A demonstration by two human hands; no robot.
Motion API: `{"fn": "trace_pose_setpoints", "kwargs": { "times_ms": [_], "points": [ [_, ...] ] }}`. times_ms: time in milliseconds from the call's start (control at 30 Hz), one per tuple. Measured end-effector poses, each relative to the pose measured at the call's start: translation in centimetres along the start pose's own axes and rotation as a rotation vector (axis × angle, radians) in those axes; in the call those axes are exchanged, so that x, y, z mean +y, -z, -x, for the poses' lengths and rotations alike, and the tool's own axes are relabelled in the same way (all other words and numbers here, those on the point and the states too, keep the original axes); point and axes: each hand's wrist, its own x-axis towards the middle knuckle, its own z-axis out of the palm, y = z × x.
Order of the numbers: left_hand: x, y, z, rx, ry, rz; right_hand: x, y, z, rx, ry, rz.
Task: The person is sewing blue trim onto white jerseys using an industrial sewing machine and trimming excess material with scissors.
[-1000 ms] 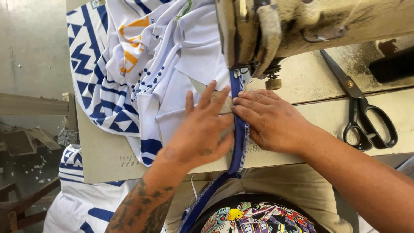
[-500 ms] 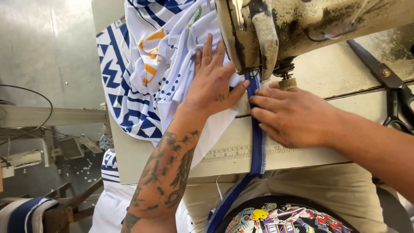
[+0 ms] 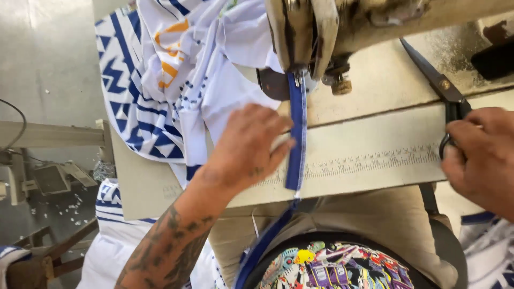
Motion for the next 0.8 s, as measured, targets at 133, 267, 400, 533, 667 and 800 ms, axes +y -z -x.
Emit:
{"fn": "trace_pose_setpoints", "kwargs": {
  "times_ms": [133,267,400,533,667,800],
  "points": [
    [1.9,-3.1,2.1,-0.294,0.008,-0.019,3.0,-1.1,1.8,-0.196,-0.109,-0.068],
    [1.1,-3.4,0.7,-0.157,0.023,0.061,4.0,-1.3,2.4,-0.277,-0.476,-1.01],
    [0.9,-2.3,0.3,-0.146,0.035,0.042,2.1,1.7,1.8,-0.579,-0.493,-1.234],
    [0.9,-2.3,0.0,-0.149,0.005,0.059,-2.4,4.5,-2.5,-1.137,-0.683,-1.023],
    [1.3,-0.8,-0.5,-0.23,0.071,0.151,-2.4,4.4,-3.4,-1.246,-0.231,-0.694],
    [0.8,-1.3,3.2,-0.026,0.089,0.079,8.8,-2.2,2.9,-0.763,-0.318,-0.894]
  ]
}}
